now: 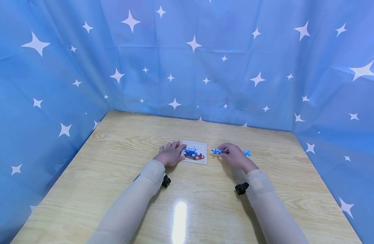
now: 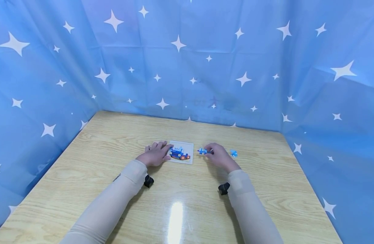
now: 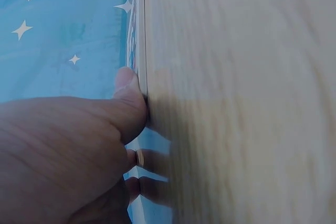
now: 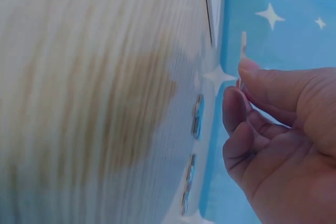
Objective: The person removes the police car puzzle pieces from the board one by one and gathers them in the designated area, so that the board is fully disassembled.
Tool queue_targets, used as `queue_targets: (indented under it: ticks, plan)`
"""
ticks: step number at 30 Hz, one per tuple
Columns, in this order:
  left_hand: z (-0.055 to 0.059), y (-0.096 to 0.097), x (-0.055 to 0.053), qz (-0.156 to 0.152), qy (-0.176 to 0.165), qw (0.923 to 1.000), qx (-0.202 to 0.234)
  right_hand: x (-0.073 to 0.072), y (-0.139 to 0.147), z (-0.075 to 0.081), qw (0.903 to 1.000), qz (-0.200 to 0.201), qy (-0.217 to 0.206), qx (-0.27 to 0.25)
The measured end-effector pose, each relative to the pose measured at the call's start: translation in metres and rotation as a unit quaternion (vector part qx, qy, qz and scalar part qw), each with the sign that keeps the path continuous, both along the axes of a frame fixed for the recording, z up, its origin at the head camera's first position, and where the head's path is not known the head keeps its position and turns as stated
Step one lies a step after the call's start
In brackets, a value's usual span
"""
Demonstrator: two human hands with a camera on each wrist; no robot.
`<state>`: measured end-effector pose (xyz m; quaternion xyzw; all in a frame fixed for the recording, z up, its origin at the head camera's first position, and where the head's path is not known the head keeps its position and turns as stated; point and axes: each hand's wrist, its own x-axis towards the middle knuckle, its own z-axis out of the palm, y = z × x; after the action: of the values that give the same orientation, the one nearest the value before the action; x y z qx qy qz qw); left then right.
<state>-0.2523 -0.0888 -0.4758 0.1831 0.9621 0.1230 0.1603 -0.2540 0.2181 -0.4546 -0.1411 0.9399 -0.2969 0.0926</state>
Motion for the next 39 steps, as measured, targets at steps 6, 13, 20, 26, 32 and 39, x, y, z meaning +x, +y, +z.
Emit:
queue_targets:
  ticks: [6, 13, 20, 26, 32, 39]
  plan:
    - [0.001, -0.001, 0.001, 0.0, 0.002, 1.0, -0.001, 0.001, 0.008, -0.004, 0.9999, 0.001, 0.012, -0.003]
    - [0.0, 0.0, 0.001, 0.0, -0.001, 1.0, 0.005, 0.005, 0.023, -0.008, 0.9999, 0.002, 0.015, -0.001]
    - [0.003, 0.0, 0.003, 0.0, -0.003, 1.0, 0.007, 0.012, 0.041, -0.007, 0.9998, -0.008, 0.016, 0.008]
    - [0.003, -0.001, 0.004, 0.002, -0.001, 0.9999, 0.012, 0.018, 0.052, -0.007, 0.9998, -0.009, 0.009, 0.014]
    - [0.001, -0.001, 0.003, 0.005, -0.001, 0.9998, 0.019, 0.024, 0.063, -0.007, 0.9998, -0.007, 0.002, 0.019]
    - [-0.002, 0.0, 0.001, 0.005, -0.005, 0.9998, 0.02, 0.034, 0.081, -0.008, 0.9997, -0.009, 0.002, 0.022]
